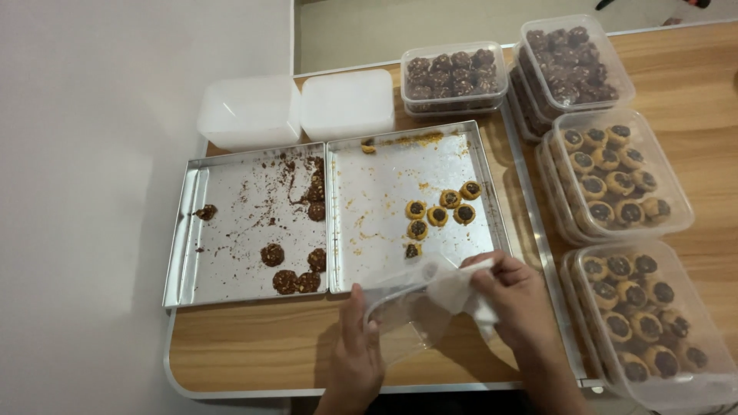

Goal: Cleaning a baking tray with a tissue and then transferring cookies into plastic containers.

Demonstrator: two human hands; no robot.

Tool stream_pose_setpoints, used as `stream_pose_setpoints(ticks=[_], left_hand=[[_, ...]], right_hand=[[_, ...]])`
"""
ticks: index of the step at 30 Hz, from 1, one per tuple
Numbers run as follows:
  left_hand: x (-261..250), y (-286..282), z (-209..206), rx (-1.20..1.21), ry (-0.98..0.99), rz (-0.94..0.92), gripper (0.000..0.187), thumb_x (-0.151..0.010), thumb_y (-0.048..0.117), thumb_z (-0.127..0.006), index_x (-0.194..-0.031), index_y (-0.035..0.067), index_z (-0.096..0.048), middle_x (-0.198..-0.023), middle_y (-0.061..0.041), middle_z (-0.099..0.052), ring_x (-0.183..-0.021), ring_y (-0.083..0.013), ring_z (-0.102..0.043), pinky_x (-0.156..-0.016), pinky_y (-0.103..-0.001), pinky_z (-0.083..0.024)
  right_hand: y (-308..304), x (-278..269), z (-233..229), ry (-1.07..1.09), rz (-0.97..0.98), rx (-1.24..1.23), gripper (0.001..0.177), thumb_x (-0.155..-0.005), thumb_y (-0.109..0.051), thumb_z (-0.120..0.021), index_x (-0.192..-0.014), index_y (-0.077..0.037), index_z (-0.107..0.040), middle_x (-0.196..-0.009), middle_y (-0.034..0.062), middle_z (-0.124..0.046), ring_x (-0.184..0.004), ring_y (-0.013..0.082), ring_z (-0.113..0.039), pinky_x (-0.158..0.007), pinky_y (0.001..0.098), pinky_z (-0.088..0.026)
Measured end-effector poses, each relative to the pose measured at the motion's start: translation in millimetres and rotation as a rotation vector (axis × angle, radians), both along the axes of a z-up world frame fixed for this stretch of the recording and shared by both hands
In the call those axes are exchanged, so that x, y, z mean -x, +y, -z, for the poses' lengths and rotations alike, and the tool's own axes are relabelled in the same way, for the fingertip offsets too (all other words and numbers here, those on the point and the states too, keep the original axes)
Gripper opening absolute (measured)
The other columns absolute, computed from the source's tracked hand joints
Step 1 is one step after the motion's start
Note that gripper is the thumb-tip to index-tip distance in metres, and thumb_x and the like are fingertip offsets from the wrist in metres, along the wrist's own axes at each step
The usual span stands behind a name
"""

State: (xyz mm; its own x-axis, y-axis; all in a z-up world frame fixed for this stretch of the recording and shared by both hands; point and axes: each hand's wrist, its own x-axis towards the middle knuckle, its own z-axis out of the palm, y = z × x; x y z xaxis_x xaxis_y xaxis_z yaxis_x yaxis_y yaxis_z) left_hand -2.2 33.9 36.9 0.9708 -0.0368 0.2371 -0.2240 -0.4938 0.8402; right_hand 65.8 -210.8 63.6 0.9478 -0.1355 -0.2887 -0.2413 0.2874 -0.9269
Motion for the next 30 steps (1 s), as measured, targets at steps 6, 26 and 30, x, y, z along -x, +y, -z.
stream_pose_setpoints(ticks=[6,26,30], left_hand=[[-9,-10,-28,0.092,0.372,-0.181,0.067,-0.100,0.039,-0.033,-0.162,0.027,-0.010,-0.132,-0.010,-0.070,-0.041,-0.0111,-0.048,-0.038,-0.033,-0.051],[-15,-28,-10,0.331,-0.065,-0.088,0.075,-0.105,0.035,-0.042,-0.161,-0.002,-0.009,-0.133,-0.016,-0.063,-0.098,-0.0201,-0.066,-0.091,-0.032,-0.054],[-16,-28,-2,0.399,-0.019,-0.050,0.072,-0.104,0.021,-0.042,-0.163,0.003,-0.004,-0.136,-0.016,-0.059,-0.109,-0.0214,-0.065,-0.096,-0.032,-0.054]], right_hand=[[26,10,-23,-0.680,0.523,0.321,0.007,-0.107,0.001,-0.056,-0.111,-0.004,-0.055,-0.108,0.0247,-0.071,-0.101,0.0360,-0.076,-0.087,0.0385,-0.066],[86,38,-19,-0.791,0.001,1.964,0.041,-0.106,0.000,-0.032,-0.135,0.009,-0.060,-0.156,0.0254,-0.046,-0.147,0.0339,-0.043,-0.123,0.0425,-0.034],[78,33,-9,-0.803,0.146,1.802,0.030,-0.103,-0.007,-0.051,-0.127,-0.001,-0.067,-0.133,0.0190,-0.064,-0.109,0.0352,-0.062,-0.088,0.0446,-0.053]])
